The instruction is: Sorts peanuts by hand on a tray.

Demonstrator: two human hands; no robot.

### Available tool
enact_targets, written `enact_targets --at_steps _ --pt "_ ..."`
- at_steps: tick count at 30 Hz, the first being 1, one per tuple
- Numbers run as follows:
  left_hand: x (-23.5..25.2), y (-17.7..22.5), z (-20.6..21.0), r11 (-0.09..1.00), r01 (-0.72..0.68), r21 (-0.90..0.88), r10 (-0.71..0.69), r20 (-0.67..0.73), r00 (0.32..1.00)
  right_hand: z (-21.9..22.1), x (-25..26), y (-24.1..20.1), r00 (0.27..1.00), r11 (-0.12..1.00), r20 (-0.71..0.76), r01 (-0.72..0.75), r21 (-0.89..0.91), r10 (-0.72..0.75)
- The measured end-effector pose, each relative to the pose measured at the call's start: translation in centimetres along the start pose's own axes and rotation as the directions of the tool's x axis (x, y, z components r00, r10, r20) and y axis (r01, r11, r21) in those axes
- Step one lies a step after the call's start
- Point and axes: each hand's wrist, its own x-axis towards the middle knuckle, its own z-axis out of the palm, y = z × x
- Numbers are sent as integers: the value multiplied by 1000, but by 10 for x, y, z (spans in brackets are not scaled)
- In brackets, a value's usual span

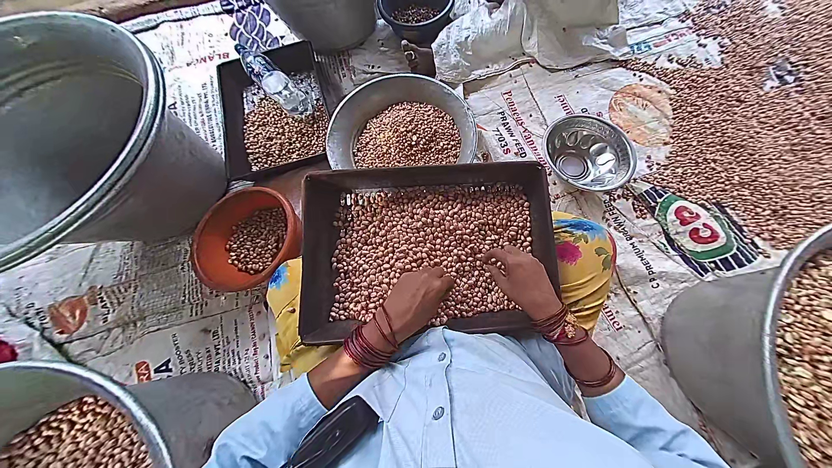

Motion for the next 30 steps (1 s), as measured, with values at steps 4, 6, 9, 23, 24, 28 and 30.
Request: enact_targets --at_steps 4,6,9,23,24,28,30 --pt "1 2 1 1000 6 -20 -6 34 999 10 3 -3 1000 997 12 25 -68 -25" --pt "1 -7 1 982 -33 -184 28 -29 999 14 3 -2 999 997 -3 42 -64 -42" --pt "2 -21 -5 862 -100 -497 45 -121 992 13 2 0 1000 999 14 28 31 -28" --pt "23 9 17 956 -271 -114 280 65 958 -31 -43 12 988 999 154 -17 39 11" --pt "23 9 19 959 -265 -102 272 70 960 -29 -45 7 975 999 220 -30 -30 36" --pt "22 7 12 966 -211 -149 233 146 962 -16 -44 1 949 986 296 -62 -154 106" --pt "21 -4 -1 930 -176 -323 201 44 979 -14 -43 2 955 987 284 -46 -155 89"
